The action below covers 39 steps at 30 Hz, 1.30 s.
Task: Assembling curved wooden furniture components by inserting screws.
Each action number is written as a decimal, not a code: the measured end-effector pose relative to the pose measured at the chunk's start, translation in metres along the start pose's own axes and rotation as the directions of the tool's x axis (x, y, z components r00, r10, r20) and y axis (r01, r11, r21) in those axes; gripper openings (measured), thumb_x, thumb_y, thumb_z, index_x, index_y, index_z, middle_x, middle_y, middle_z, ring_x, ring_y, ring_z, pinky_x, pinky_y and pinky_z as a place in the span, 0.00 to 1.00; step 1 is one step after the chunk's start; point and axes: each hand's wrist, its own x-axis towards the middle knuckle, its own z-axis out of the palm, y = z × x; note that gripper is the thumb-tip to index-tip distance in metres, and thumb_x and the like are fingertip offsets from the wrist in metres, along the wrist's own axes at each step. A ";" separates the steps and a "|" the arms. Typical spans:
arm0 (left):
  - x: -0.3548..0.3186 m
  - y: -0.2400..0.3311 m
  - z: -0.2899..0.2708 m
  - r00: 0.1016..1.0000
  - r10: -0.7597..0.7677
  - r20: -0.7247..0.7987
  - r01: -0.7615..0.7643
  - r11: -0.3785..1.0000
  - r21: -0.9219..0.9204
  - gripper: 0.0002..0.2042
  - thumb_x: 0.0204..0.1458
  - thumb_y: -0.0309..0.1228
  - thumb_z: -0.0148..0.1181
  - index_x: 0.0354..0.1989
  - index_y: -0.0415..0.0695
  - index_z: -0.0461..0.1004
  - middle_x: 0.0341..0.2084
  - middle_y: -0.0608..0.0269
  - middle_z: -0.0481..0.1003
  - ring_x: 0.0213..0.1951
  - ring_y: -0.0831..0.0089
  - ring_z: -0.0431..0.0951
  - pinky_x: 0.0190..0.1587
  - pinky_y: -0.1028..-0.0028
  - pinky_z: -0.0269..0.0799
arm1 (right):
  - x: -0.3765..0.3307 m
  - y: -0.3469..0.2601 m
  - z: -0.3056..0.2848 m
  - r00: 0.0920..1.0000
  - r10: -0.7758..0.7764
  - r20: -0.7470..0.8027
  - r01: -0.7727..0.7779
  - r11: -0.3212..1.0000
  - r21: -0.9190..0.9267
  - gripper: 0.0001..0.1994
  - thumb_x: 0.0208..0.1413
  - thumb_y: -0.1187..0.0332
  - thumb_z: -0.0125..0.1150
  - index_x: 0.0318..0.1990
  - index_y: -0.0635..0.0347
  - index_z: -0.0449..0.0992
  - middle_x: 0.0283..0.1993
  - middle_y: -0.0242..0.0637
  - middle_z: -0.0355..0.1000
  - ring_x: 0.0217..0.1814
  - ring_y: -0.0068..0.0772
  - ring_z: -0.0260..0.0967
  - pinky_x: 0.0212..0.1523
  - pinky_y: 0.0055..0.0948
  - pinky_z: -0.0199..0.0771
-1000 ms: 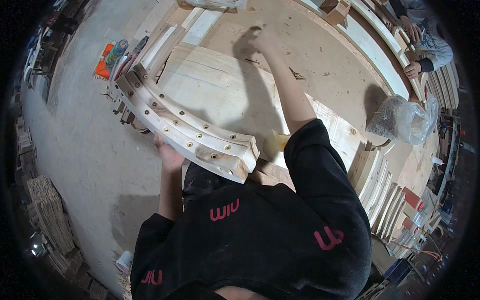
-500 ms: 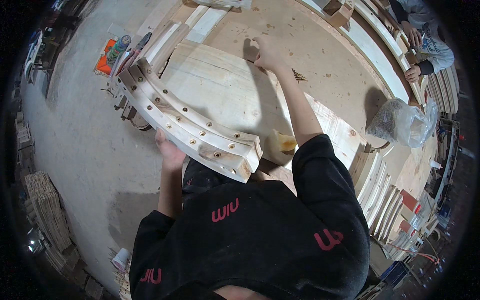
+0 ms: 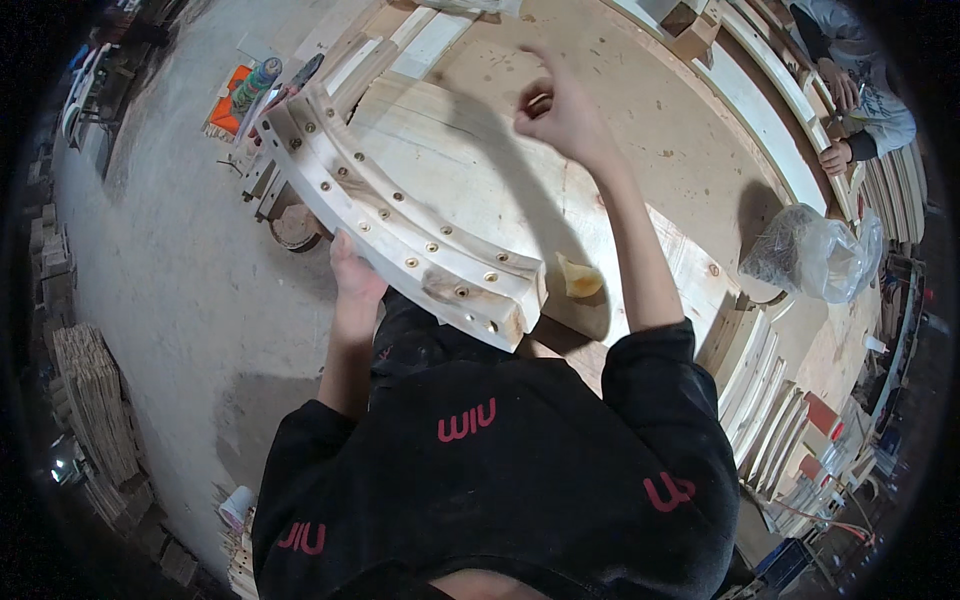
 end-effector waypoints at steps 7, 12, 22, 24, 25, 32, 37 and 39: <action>0.007 -0.011 0.016 0.994 -0.057 0.091 0.045 0.991 0.127 0.38 0.38 0.47 0.59 0.57 0.42 0.53 0.52 0.57 0.61 0.53 0.58 0.62 0.56 0.58 0.56 | -0.056 -0.096 0.012 0.919 -0.239 0.314 0.274 0.959 -0.071 0.36 0.39 0.82 0.54 0.60 0.49 0.53 0.24 0.31 0.67 0.27 0.22 0.68 0.34 0.24 0.72; 0.006 -0.022 0.021 0.989 -0.111 0.097 0.098 0.987 0.130 0.36 0.38 0.45 0.60 0.55 0.41 0.55 0.50 0.56 0.63 0.52 0.58 0.63 0.55 0.57 0.57 | -0.063 -0.102 0.005 0.905 -0.201 0.374 0.318 0.905 -0.283 0.37 0.40 0.79 0.56 0.60 0.48 0.50 0.24 0.34 0.69 0.26 0.32 0.70 0.33 0.28 0.73; 0.005 -0.033 0.035 0.988 -0.133 0.083 0.121 0.984 0.134 0.38 0.33 0.43 0.63 0.55 0.42 0.55 0.48 0.58 0.63 0.52 0.60 0.62 0.55 0.59 0.58 | -0.077 -0.110 -0.004 0.877 -0.268 0.398 0.450 0.748 -0.488 0.38 0.36 0.77 0.54 0.61 0.45 0.49 0.21 0.38 0.66 0.22 0.38 0.68 0.25 0.37 0.66; 0.004 -0.033 0.035 0.985 -0.136 0.108 0.123 0.985 0.124 0.36 0.35 0.41 0.62 0.55 0.42 0.55 0.48 0.59 0.64 0.52 0.63 0.63 0.55 0.63 0.59 | -0.076 -0.107 -0.006 0.878 -0.285 0.384 0.454 0.748 -0.484 0.38 0.36 0.76 0.54 0.61 0.45 0.49 0.22 0.38 0.66 0.22 0.38 0.68 0.25 0.37 0.66; 0.004 -0.033 0.034 0.982 -0.136 0.132 0.122 0.986 0.111 0.35 0.38 0.40 0.61 0.55 0.41 0.55 0.47 0.60 0.64 0.51 0.66 0.64 0.55 0.66 0.60 | -0.076 -0.107 -0.007 0.878 -0.260 0.401 0.446 0.746 -0.494 0.38 0.36 0.76 0.54 0.61 0.46 0.49 0.22 0.38 0.66 0.22 0.38 0.68 0.25 0.37 0.66; 0.009 -0.034 0.035 0.970 -0.168 0.176 0.149 0.982 0.117 0.36 0.37 0.41 0.61 0.55 0.41 0.54 0.48 0.60 0.63 0.52 0.66 0.64 0.55 0.66 0.59 | -0.075 -0.106 -0.009 0.871 -0.232 0.433 0.446 0.744 -0.498 0.37 0.37 0.74 0.55 0.61 0.47 0.49 0.21 0.37 0.67 0.22 0.39 0.67 0.26 0.37 0.67; 0.012 -0.034 0.037 0.974 -0.169 0.154 0.147 0.978 0.146 0.36 0.37 0.41 0.62 0.55 0.41 0.53 0.48 0.59 0.63 0.53 0.66 0.62 0.57 0.66 0.56 | -0.074 -0.105 -0.010 0.868 -0.258 0.425 0.458 0.745 -0.484 0.37 0.38 0.72 0.56 0.60 0.47 0.50 0.21 0.37 0.67 0.22 0.39 0.68 0.26 0.37 0.67; 0.012 -0.033 0.039 0.972 -0.174 0.157 0.153 0.978 0.141 0.36 0.37 0.41 0.62 0.55 0.41 0.54 0.48 0.59 0.63 0.53 0.66 0.62 0.56 0.66 0.56 | -0.073 -0.103 -0.008 0.863 -0.268 0.429 0.462 0.763 -0.452 0.36 0.39 0.71 0.57 0.60 0.47 0.50 0.21 0.37 0.68 0.22 0.39 0.68 0.26 0.37 0.67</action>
